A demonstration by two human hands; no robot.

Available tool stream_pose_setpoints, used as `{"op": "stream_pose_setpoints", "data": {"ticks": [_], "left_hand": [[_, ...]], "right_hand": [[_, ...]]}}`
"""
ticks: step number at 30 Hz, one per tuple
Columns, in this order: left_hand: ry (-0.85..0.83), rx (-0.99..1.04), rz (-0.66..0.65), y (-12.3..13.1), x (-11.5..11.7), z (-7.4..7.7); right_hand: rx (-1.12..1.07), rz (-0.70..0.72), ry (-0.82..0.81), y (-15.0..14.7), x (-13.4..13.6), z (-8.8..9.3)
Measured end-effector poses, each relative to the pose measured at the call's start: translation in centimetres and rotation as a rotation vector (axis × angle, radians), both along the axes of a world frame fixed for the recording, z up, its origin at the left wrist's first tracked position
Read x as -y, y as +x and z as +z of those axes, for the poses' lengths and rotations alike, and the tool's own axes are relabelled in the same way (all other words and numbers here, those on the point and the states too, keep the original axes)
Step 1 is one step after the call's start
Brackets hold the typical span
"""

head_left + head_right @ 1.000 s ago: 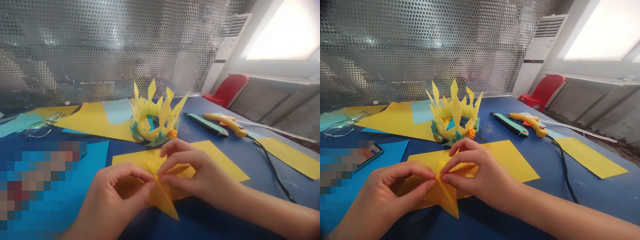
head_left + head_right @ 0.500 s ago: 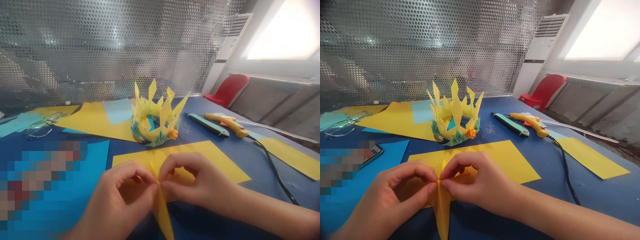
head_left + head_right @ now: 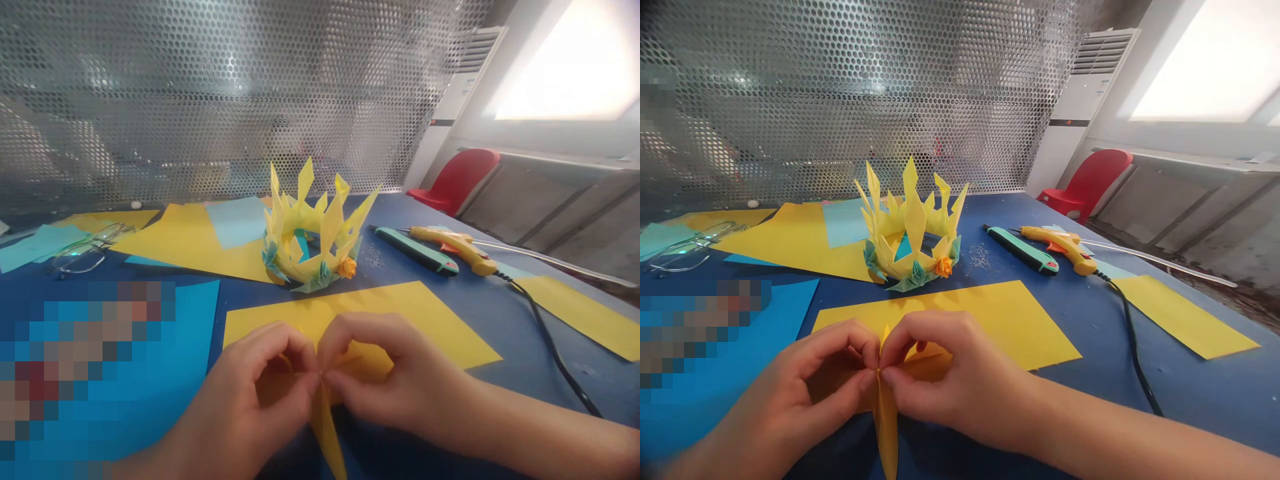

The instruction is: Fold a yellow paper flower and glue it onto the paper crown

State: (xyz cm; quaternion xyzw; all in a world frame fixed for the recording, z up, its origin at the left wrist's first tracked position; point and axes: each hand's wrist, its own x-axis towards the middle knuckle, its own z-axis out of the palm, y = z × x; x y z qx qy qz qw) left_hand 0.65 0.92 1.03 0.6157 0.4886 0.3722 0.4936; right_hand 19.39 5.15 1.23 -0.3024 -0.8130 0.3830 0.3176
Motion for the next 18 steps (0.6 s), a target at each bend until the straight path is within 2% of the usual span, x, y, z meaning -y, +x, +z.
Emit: {"op": "stream_pose_setpoints", "data": {"ticks": [6,11,18], "left_hand": [[-0.047,-0.059,0.006,-0.12,-0.07,-0.49],[0.021,-0.121,0.036,-0.12,0.16,-0.48],[0.185,-0.249,0.126,-0.17,0.51,-0.30]], "right_hand": [[0.029,-0.016,-0.027,0.09,-0.19,-0.10],[0.087,-0.004,-0.085,0.16,-0.38,0.04],[0.057,-0.046,0.074,0.23,-0.20,-0.33]]}}
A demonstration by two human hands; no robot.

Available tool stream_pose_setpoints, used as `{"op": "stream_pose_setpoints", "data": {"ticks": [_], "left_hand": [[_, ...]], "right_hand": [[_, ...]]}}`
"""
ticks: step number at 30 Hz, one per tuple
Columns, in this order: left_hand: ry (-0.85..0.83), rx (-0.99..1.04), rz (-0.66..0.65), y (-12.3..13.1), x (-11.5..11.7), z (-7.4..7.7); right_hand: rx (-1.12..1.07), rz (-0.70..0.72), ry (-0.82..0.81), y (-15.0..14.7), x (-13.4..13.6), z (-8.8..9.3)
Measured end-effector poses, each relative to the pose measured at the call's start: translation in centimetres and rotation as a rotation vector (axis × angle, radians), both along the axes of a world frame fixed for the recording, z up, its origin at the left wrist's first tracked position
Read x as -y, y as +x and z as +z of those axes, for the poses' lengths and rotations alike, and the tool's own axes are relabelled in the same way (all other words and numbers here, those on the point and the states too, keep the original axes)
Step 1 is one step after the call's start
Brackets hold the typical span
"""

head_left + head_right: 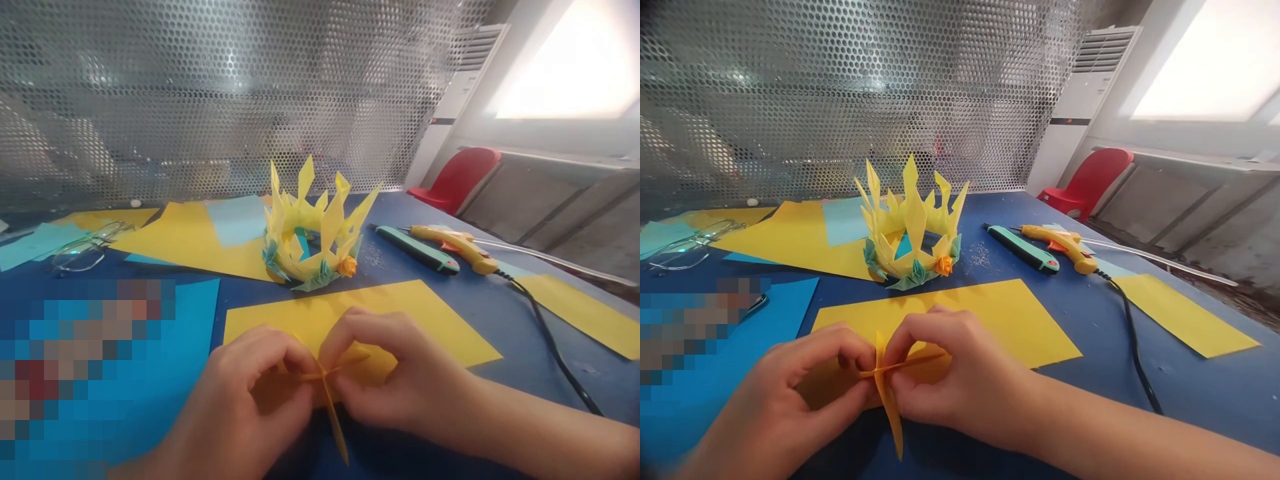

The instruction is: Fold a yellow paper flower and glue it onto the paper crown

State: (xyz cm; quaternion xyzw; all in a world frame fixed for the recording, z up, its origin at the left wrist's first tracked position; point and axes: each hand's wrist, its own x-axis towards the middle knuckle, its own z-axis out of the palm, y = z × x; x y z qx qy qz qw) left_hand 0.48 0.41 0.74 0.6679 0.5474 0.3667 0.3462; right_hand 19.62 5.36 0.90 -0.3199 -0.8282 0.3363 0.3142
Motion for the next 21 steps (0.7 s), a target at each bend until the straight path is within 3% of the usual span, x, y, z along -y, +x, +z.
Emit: {"op": "stream_pose_setpoints", "data": {"ticks": [4,8,15,21], "left_hand": [[-0.134,0.027,-0.048,0.12,-0.27,-0.23],[-0.235,0.192,0.012,0.32,-0.23,-0.39],[-0.010,0.152,0.044,0.05,0.14,-0.46],[-0.174,0.067,-0.089,0.00,-0.46,-0.91]], "right_hand": [[0.076,0.001,-0.041,-0.16,-0.20,-0.29],[0.115,0.030,-0.121,-0.20,-0.25,-0.38],[0.020,0.048,-0.023,-0.04,0.08,-0.19],[0.130,0.075,-0.115,0.02,-0.44,-0.53]]}}
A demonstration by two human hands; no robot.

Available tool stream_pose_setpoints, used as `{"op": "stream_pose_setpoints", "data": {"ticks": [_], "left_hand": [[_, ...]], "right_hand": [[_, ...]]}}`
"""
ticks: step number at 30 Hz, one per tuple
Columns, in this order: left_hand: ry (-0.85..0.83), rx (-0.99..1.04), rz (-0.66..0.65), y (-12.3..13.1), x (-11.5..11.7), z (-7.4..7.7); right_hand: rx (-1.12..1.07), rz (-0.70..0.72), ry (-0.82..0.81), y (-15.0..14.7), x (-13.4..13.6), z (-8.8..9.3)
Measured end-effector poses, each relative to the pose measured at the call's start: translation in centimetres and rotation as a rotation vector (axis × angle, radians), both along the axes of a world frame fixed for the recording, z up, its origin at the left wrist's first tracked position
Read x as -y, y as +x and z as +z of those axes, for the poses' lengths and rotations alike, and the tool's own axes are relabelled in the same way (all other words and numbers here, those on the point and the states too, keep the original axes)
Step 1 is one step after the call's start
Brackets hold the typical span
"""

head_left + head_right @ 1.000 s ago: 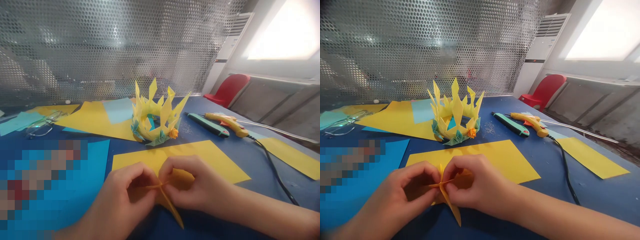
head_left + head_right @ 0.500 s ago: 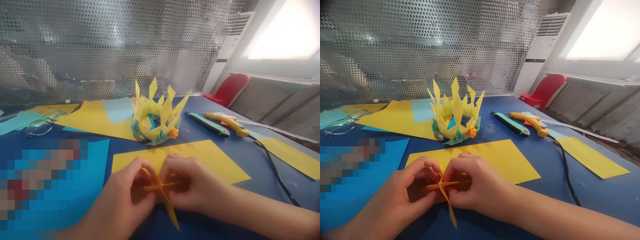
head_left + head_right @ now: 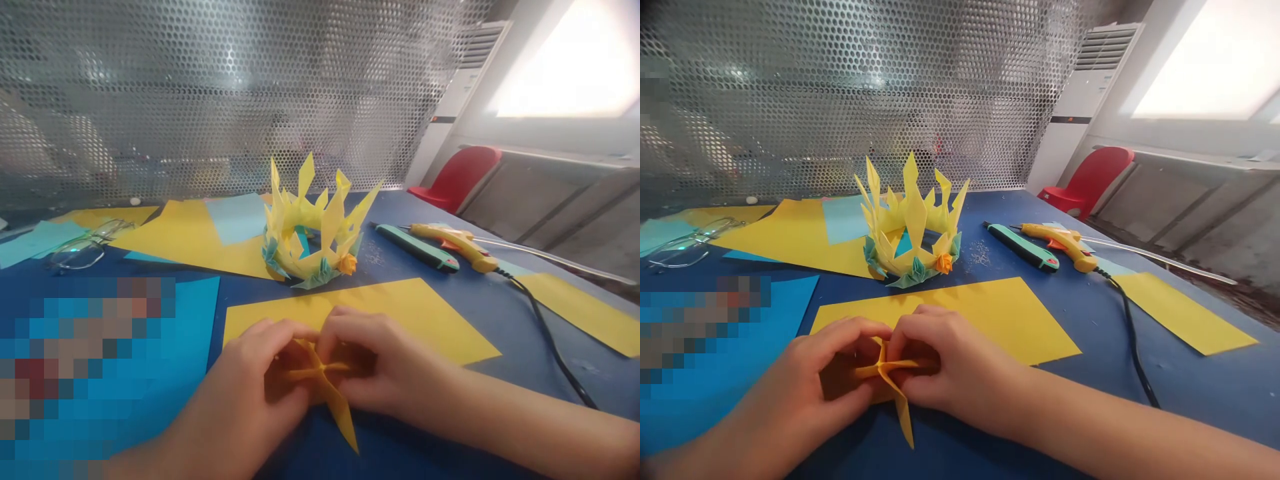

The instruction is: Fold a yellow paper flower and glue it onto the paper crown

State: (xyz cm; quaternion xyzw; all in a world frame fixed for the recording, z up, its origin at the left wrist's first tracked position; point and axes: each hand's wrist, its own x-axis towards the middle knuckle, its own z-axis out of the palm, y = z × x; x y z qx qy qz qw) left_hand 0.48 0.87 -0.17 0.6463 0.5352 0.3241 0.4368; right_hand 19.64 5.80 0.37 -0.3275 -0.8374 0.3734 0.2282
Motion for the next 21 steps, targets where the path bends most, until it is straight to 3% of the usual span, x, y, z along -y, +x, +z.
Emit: {"op": "stream_pose_setpoints", "data": {"ticks": [7,12,16,21], "left_hand": [[0.169,-0.158,0.046,-0.15,-0.12,0.11],[0.096,-0.172,-0.055,-0.28,-0.28,0.19],[0.095,-0.263,-0.094,-0.37,-0.41,0.52],[0.091,-0.272,-0.054,-0.38,-0.52,0.45]], "right_hand": [[0.028,0.022,0.040,-0.04,-0.09,0.18],[0.054,-0.026,-0.001,0.16,-0.18,-0.14],[0.035,-0.022,0.114,0.48,0.03,0.04],[-0.133,0.049,0.276,0.36,0.54,0.77]]}}
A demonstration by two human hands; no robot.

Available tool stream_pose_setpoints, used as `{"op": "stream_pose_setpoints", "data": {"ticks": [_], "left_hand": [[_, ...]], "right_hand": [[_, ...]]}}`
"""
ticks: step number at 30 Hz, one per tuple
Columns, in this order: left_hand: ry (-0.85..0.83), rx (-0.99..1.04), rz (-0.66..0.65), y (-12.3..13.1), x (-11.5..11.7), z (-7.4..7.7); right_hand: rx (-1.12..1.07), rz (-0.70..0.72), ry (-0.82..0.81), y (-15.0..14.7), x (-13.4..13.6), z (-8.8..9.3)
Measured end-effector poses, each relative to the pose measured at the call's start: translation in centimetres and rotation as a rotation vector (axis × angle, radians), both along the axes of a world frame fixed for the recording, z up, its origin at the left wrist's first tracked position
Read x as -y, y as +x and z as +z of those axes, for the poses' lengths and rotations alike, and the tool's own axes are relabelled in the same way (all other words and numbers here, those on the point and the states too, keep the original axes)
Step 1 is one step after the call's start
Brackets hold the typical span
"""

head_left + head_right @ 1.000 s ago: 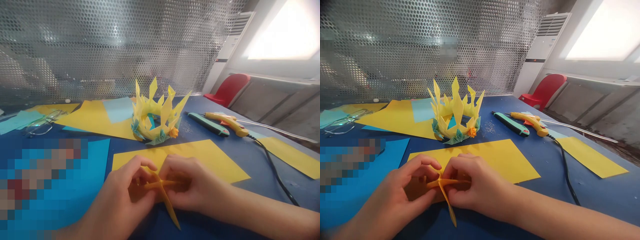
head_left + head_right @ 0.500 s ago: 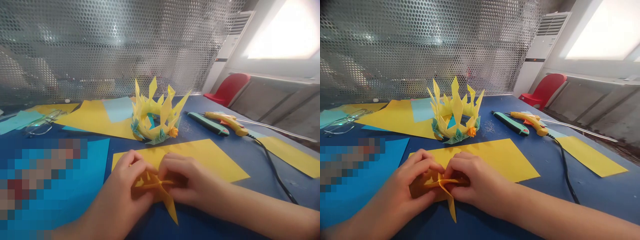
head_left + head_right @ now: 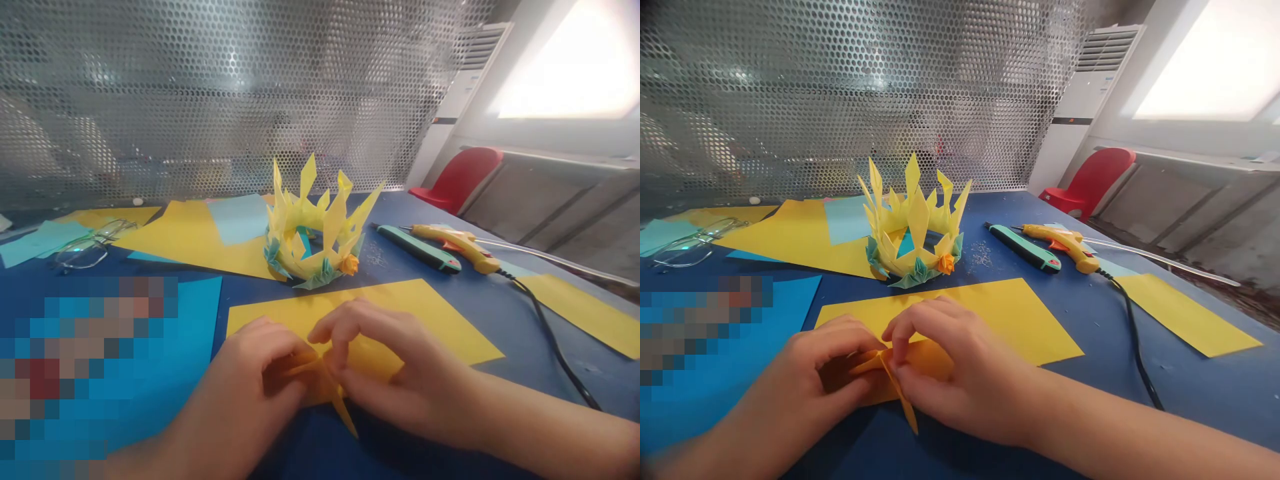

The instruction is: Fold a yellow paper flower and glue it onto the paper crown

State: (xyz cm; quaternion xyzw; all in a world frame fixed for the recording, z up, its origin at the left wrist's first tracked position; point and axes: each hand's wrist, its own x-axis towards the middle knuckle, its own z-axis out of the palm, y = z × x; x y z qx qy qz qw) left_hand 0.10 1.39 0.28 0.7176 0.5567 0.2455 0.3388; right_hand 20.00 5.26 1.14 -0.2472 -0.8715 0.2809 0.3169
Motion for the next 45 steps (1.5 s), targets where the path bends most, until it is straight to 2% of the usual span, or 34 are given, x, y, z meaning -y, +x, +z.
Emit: {"op": "stream_pose_setpoints", "data": {"ticks": [4,11,14,19,23,28,30,33,38,45], "left_hand": [[-0.007,-0.036,0.009,0.0,0.0,-0.3],[-0.007,-0.032,0.025,-0.1,-0.1,-0.3],[0.022,-0.013,0.008,-0.3,0.0,-0.6],[0.068,0.045,0.005,-0.3,0.1,-0.9],[0.206,0.261,0.124,-0.3,0.4,-0.7],[0.364,0.366,0.089,-0.6,0.7,-0.5],[0.391,0.386,0.135,-0.7,0.6,-0.6],[0.381,0.417,0.214,-0.7,0.4,-0.8],[0.331,0.498,0.157,-0.4,0.2,-0.6],[0.301,0.499,0.199,-0.4,0.1,-0.7]], "right_hand": [[-0.035,0.023,0.061,-0.1,0.0,0.0],[0.039,-0.019,0.086,0.2,-0.1,-0.8],[0.091,-0.029,0.059,0.2,0.0,-0.4],[0.041,-0.075,-0.059,-0.1,-0.1,0.0],[0.009,-0.159,-0.086,0.0,-0.2,-0.2],[0.034,-0.098,0.052,0.0,0.0,-0.4],[0.012,-0.086,0.064,-0.1,0.1,-0.3],[-0.031,-0.113,0.053,-0.3,0.2,0.0],[-0.044,-0.176,0.007,-0.6,0.4,0.2],[-0.092,-0.226,-0.055,-0.9,0.6,0.0]]}}
